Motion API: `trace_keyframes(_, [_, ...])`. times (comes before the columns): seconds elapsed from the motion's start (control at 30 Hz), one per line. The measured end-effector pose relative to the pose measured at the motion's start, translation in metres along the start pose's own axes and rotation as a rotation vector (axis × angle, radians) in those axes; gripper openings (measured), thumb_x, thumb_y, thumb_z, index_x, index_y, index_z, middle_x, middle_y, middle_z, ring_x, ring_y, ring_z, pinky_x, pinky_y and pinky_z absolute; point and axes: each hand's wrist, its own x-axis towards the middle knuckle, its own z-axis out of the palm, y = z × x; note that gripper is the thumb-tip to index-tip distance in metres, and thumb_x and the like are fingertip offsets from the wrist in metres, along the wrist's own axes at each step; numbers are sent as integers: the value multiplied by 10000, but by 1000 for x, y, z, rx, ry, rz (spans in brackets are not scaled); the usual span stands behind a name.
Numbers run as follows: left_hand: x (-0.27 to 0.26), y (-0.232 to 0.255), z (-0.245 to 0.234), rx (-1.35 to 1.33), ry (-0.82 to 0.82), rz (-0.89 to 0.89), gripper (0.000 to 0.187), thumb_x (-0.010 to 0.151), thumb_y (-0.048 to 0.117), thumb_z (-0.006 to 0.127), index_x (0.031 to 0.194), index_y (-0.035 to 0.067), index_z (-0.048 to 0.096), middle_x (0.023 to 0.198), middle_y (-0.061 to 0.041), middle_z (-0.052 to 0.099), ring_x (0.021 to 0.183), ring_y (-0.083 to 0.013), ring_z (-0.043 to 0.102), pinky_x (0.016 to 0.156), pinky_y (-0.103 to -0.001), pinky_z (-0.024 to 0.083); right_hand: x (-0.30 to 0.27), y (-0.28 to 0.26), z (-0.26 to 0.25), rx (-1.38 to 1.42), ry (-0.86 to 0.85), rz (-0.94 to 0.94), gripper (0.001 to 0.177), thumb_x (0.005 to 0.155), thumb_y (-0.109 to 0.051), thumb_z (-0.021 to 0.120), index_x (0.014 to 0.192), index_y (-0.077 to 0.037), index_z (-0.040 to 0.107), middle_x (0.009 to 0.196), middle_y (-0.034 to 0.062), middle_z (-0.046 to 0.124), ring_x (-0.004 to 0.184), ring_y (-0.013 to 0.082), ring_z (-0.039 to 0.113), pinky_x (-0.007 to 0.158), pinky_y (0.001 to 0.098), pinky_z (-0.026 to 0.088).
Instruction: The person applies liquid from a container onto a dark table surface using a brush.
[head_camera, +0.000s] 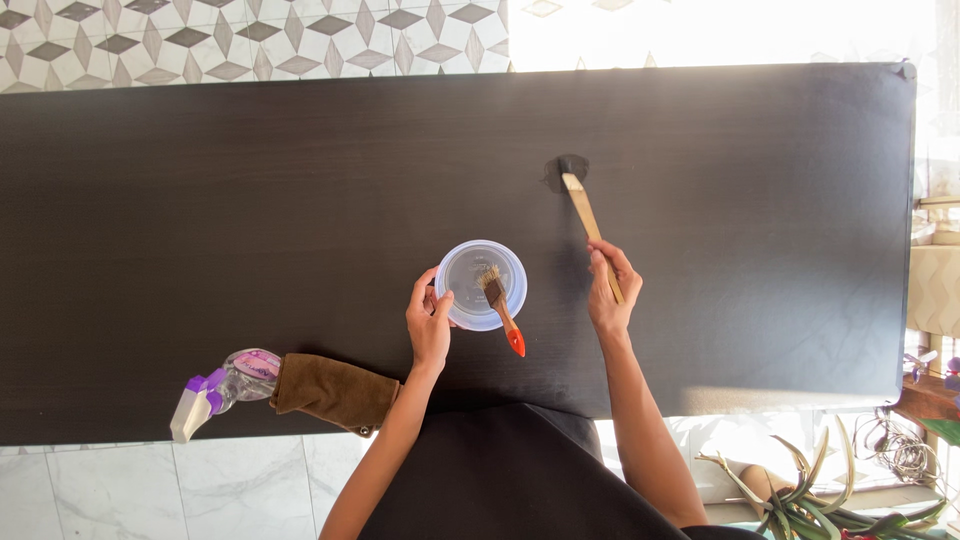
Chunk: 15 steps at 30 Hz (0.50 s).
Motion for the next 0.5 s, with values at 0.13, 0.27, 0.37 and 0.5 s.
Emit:
trace_keyframes(0.13, [5, 0, 0, 6, 12, 8, 443, 958, 67, 619, 1399, 58, 573, 867, 0, 513, 743, -61, 575, 517, -168, 526, 2, 12, -9, -77, 109, 24, 188, 1024, -51, 575, 1047, 8, 752, 882, 77, 680, 641, 49, 437, 577, 221, 347])
trace_keyframes(0.27, [6, 3, 1, 12, 3, -14, 449, 947, 75, 601, 1394, 72, 558, 889, 4, 548, 757, -55, 602, 520, -170, 555, 19, 2, 1, 0, 75, -2, 167, 1033, -67, 580, 1097, -17, 726, 897, 23, 688, 719, 12, 534, 622, 186, 433])
trace_keyframes(0.37, [6, 5, 2, -4, 4, -18, 448, 950, 73, 604, 1396, 67, 559, 894, -8, 554, 770, -54, 605, 521, -165, 544, 29, -3, 10, 46, 1, 12, 172, 1021, -63, 578, 1115, -23, 716, 969, -3, 724, 873, 4, 647, 733, 177, 527])
trace_keyframes(0.5, [9, 7, 3, -4, 0, -24, 445, 945, 69, 596, 1387, 69, 548, 913, -1, 577, 770, -58, 620, 522, -165, 549, 19, 8, 0, -26, -14, -105, 173, 1034, -39, 595, 1097, 7, 750, 921, 25, 704, 796, 31, 586, 734, 207, 494])
